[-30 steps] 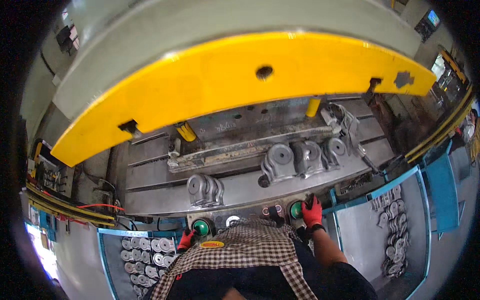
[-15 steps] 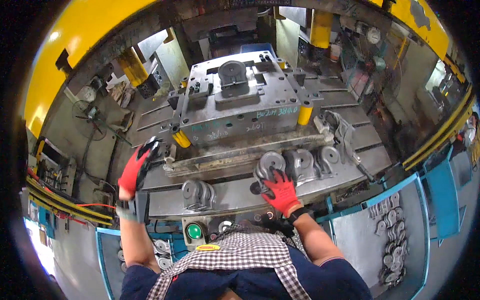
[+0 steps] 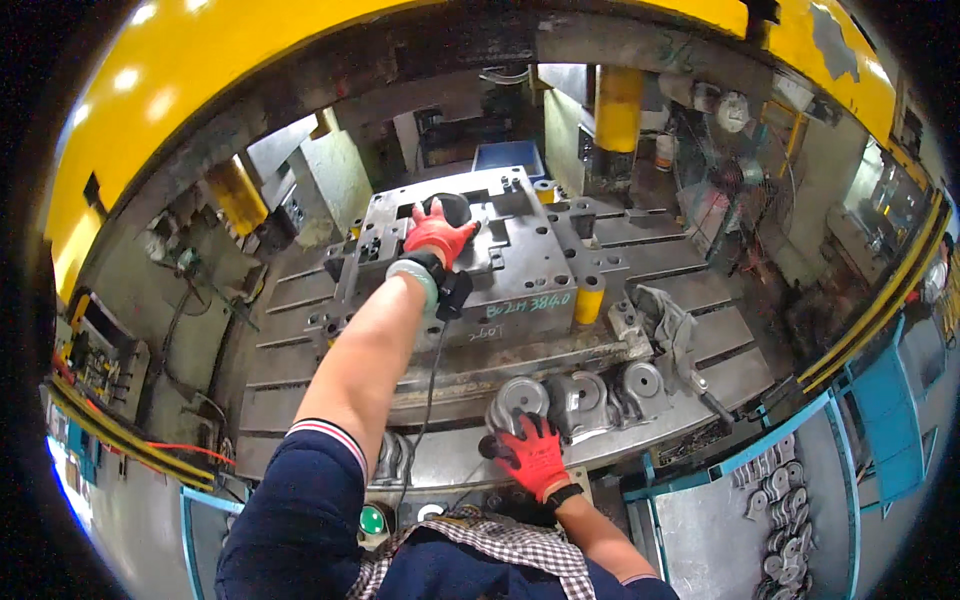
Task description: The recorder is picking up metal pieces from a bin and placing them onto a press machine for processing.
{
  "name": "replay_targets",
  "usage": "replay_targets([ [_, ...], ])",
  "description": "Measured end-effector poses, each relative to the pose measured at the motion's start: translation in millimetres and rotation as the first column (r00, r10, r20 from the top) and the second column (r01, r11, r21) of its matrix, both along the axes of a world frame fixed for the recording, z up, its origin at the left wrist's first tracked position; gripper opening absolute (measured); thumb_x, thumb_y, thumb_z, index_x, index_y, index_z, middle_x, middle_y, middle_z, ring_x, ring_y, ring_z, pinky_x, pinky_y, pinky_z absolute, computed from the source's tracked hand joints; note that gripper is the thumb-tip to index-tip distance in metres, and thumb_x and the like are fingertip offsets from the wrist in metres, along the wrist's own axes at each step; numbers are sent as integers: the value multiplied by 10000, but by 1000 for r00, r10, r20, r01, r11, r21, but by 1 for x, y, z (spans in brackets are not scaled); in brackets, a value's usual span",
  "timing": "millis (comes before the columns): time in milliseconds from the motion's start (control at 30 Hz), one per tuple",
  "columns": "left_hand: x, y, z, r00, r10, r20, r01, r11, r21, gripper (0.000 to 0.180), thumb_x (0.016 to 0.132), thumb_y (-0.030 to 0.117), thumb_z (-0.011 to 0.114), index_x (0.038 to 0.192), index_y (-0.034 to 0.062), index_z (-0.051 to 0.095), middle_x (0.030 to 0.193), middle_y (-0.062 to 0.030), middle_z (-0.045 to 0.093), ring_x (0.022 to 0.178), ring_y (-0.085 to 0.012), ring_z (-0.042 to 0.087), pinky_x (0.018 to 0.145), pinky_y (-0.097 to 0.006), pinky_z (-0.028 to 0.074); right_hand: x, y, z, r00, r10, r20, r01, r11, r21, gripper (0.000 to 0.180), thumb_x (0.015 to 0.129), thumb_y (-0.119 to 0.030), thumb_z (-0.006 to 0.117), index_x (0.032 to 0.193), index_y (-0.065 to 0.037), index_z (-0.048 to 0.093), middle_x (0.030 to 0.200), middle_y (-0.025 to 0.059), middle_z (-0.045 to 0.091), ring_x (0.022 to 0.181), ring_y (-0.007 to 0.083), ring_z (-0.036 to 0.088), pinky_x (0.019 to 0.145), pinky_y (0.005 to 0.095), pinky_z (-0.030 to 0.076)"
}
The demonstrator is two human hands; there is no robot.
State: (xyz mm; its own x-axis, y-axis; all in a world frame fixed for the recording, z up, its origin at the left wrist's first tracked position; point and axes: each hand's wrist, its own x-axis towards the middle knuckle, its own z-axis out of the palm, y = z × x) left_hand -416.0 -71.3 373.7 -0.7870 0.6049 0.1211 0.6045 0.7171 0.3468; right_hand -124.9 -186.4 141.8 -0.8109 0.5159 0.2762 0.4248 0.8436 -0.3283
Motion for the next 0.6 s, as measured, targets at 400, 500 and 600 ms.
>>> replay_targets([
  [400, -22, 18, 13, 983, -80, 162, 61, 991, 115, 834, 696, 492, 577, 1365, 178, 191, 1409, -167, 142, 1208, -358, 360, 934, -443, 373, -8, 1, 6, 998, -23, -54, 24, 1000, 13, 474, 669, -419, 655, 1107, -258, 574, 1236, 135, 416, 1107, 417, 366, 837, 550, 349],
  [500, -52, -17, 2, 882, -384, 274, 214, 842, 495, 532, 762, 359, 586, 1212, 125, 428, 1241, -132, 348, 1052, -293, 463, 880, -399, 404, -12, -2, 0, 999, -31, -32, 31, 1000, -4, 469, 669, -418, 657, 1097, -242, 581, 1247, 141, 416, 1113, 426, 362, 843, 560, 342],
  [600, -83, -98, -11, 494, -666, -559, 867, 426, 259, 315, 795, 150, 576, 1099, 71, 600, 1219, -164, 444, 1066, -294, 488, 931, -353, 381, -14, -2, -6, 999, -36, -31, 35, 999, -36, 463, 679, -422, 654, 1097, -236, 580, 1275, 149, 396, 1147, 446, 333, 880, 590, 314],
])
